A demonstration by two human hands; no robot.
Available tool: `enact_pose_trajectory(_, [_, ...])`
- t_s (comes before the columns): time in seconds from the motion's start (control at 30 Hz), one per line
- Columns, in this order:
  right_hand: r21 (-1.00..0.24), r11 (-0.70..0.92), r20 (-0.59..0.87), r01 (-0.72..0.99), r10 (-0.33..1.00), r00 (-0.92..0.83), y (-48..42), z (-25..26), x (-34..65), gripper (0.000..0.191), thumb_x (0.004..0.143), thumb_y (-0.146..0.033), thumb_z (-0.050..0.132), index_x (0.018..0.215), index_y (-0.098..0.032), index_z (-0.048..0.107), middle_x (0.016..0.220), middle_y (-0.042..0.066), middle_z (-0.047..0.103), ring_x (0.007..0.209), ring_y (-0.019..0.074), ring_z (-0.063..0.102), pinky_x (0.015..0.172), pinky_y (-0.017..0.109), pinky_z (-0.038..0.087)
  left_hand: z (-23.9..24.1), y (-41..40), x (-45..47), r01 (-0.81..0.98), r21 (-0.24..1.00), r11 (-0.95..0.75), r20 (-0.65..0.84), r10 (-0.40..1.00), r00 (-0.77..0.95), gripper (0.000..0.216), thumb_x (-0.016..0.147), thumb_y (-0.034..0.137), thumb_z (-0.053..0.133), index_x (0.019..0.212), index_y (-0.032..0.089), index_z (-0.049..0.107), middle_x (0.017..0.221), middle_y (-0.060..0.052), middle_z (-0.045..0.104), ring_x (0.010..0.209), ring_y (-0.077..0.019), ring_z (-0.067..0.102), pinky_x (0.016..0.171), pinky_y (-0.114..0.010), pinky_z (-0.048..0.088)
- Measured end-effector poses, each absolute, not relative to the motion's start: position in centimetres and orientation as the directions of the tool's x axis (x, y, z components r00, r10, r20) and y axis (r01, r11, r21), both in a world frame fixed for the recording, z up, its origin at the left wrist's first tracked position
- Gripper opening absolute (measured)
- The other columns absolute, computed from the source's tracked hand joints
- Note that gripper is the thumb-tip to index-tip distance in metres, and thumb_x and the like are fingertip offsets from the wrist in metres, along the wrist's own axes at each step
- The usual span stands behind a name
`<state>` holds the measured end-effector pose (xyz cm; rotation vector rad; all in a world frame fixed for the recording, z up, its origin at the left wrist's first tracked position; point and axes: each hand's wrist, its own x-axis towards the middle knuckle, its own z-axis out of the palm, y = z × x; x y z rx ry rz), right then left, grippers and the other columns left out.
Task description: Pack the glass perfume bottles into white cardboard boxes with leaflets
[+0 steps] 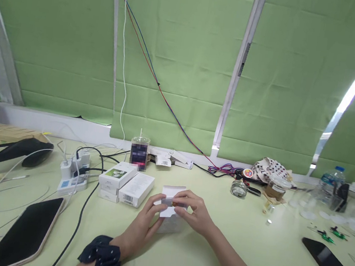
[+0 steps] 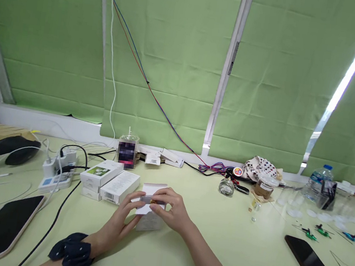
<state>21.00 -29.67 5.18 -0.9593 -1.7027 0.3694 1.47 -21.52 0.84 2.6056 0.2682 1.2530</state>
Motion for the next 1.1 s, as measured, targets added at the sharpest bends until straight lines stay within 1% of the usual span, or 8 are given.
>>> enact_pose_trajectory(0.1, [-0.722,0.596,0.596,0.35,0.794,-0.122,-30.1,5.4,21.6,0.05,0.065,-0.029,0.08,0.111,-0.025,0.061,0.104,0.006,0.06,0.091,0.0196,0.057,0.078,0.033,0.049,0.5,-21.4,1.7,-0.001,0.321,-0.947,0.787,0.266,0.557,0.045,0.088,0.008,0.049,0.126,0.027,0.036,0.129,-0.011,0.044,0.123,-0.0222,0.045,0.085,-0.032,0.052])
enact_pose_trajectory(0.27, [-0.813,0.509,0.575,0.284,0.777,0.254,-29.7,4.7,20.9,0.018,0.078,-0.023,0.062,0.095,-0.024,0.055,0.095,0.003,0.055,0.089,0.0168,0.054,0.07,0.028,0.051,0.7,-21.5,1.8,0.003,0.286,-0.958,0.805,0.242,0.542,0.047,0.089,0.008,0.049,0.129,0.029,0.033,0.131,-0.011,0.041,0.123,-0.0217,0.045,0.084,-0.032,0.053])
enact_pose_trajectory(0.4, [-0.799,0.463,0.594,0.385,0.711,0.377,-29.6,4.5,20.2,0.018,0.073,-0.016,0.06,0.089,-0.022,0.055,0.094,0.004,0.054,0.086,0.017,0.052,0.068,0.027,0.049,1.4,-21.9,1.6,0.157,0.228,-0.961,0.752,0.276,0.599,0.035,0.091,0.011,0.046,0.123,0.025,0.043,0.131,-0.012,0.04,0.125,-0.0239,0.043,0.097,-0.041,0.046])
enact_pose_trajectory(0.53, [-0.773,0.438,0.631,0.459,0.613,0.475,-29.7,4.3,19.9,0.021,0.071,-0.017,0.064,0.089,-0.021,0.053,0.084,0.001,0.053,0.07,0.0146,0.051,0.066,0.029,0.048,1.4,-22.1,1.4,0.262,0.157,-0.952,0.782,0.282,0.556,0.032,0.089,0.014,0.05,0.119,0.025,0.049,0.125,-0.012,0.042,0.118,-0.0252,0.047,0.093,-0.041,0.048])
enact_pose_trajectory(0.7, [-0.719,0.531,0.69,0.448,0.618,0.375,-29.9,3.9,19.5,0.013,0.077,-0.022,0.065,0.087,-0.021,0.057,0.081,0.002,0.061,0.073,0.016,0.056,0.069,0.031,0.048,1.3,-22.2,1.3,0.287,0.079,-0.955,0.809,0.229,0.542,0.036,0.087,0.014,0.053,0.121,0.025,0.051,0.114,-0.01,0.05,0.109,-0.0244,0.051,0.089,-0.039,0.048])
enact_pose_trajectory(0.83, [-0.695,0.541,0.701,0.473,0.656,0.28,-29.9,3.8,19.4,0.005,0.082,-0.025,0.062,0.085,-0.021,0.06,0.078,0.003,0.063,0.075,0.0171,0.058,0.069,0.031,0.048,1.4,-22.1,1.4,0.242,0.037,-0.97,0.789,0.177,0.588,0.044,0.088,0.008,0.05,0.129,0.024,0.045,0.132,-0.013,0.049,0.123,-0.0259,0.044,0.098,-0.042,0.042])
enact_pose_trajectory(0.93, [-0.729,0.543,0.679,0.418,0.65,0.34,-29.7,3.8,19.5,0.014,0.081,-0.024,0.062,0.094,-0.022,0.057,0.085,0.003,0.061,0.076,0.0162,0.058,0.068,0.03,0.049,1.6,-22.0,1.6,0.157,0.018,-0.987,0.753,0.117,0.648,0.051,0.089,0.005,0.046,0.135,0.024,0.036,0.139,-0.013,0.044,0.129,-0.0245,0.04,0.101,-0.043,0.04])
enact_pose_trajectory(1.1, [-0.781,0.553,0.625,0.29,0.704,0.338,-29.4,3.9,19.9,0.033,0.075,-0.029,0.069,0.106,-0.024,0.058,0.106,0.007,0.056,0.072,0.0133,0.054,0.063,0.028,0.05,1.8,-22.0,1.6,0.197,0.179,-0.964,0.802,0.259,0.538,0.044,0.09,0.01,0.049,0.13,0.025,0.04,0.123,-0.011,0.048,0.121,-0.0232,0.046,0.098,-0.041,0.045])
